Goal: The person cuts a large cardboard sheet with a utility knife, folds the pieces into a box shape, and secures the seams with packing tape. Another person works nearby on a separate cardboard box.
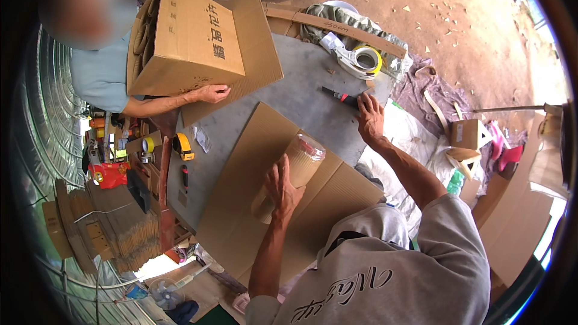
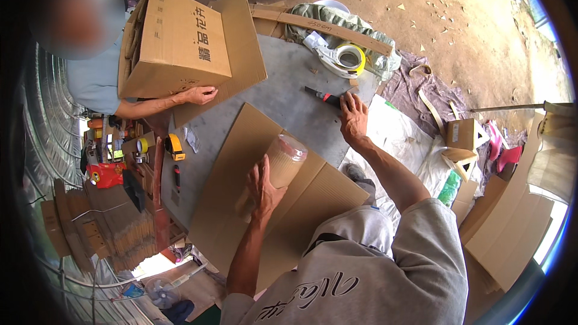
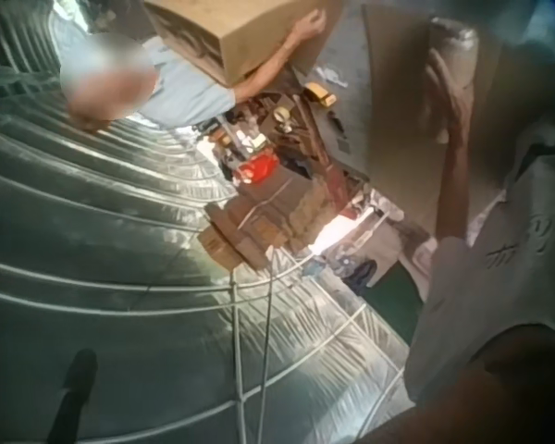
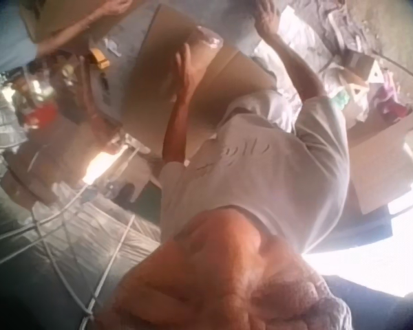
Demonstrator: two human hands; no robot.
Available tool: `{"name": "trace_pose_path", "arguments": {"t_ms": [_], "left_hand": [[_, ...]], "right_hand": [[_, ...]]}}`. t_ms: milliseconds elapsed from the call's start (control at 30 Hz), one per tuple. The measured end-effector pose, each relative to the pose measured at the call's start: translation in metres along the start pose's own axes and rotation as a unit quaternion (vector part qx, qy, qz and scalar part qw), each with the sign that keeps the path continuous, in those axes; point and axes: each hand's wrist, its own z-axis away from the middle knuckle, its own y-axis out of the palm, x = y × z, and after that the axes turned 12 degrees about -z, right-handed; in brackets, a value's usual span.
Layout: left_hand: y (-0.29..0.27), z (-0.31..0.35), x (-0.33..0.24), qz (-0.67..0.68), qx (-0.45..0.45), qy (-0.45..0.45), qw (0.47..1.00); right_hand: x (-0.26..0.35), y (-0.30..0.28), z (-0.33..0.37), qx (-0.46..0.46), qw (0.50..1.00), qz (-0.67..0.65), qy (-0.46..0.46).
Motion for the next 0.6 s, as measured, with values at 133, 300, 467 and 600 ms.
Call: {"name": "trace_pose_path", "arguments": {"t_ms": [133, 300, 467, 600], "left_hand": [[0.003, 0.007, -0.006, -0.033, -0.011, -0.004, 0.999], [0.007, 0.019, -0.025, -0.09, -0.039, -0.013, 0.995], [0.002, 0.015, -0.024, -0.055, -0.004, -0.037, 0.998], [0.001, -0.01, -0.009, 0.024, 0.007, -0.035, 0.999]], "right_hand": [[-0.003, 0.006, 0.002, -0.011, 1.0, 0.004, 0.004], [-0.003, 0.004, 0.0, -0.015, 1.0, -0.007, 0.002], [-0.001, 0.002, 0.0, -0.012, 1.0, -0.008, 0.0], [-0.004, 0.003, 0.0, -0.01, 1.0, 0.007, 0.001]]}}
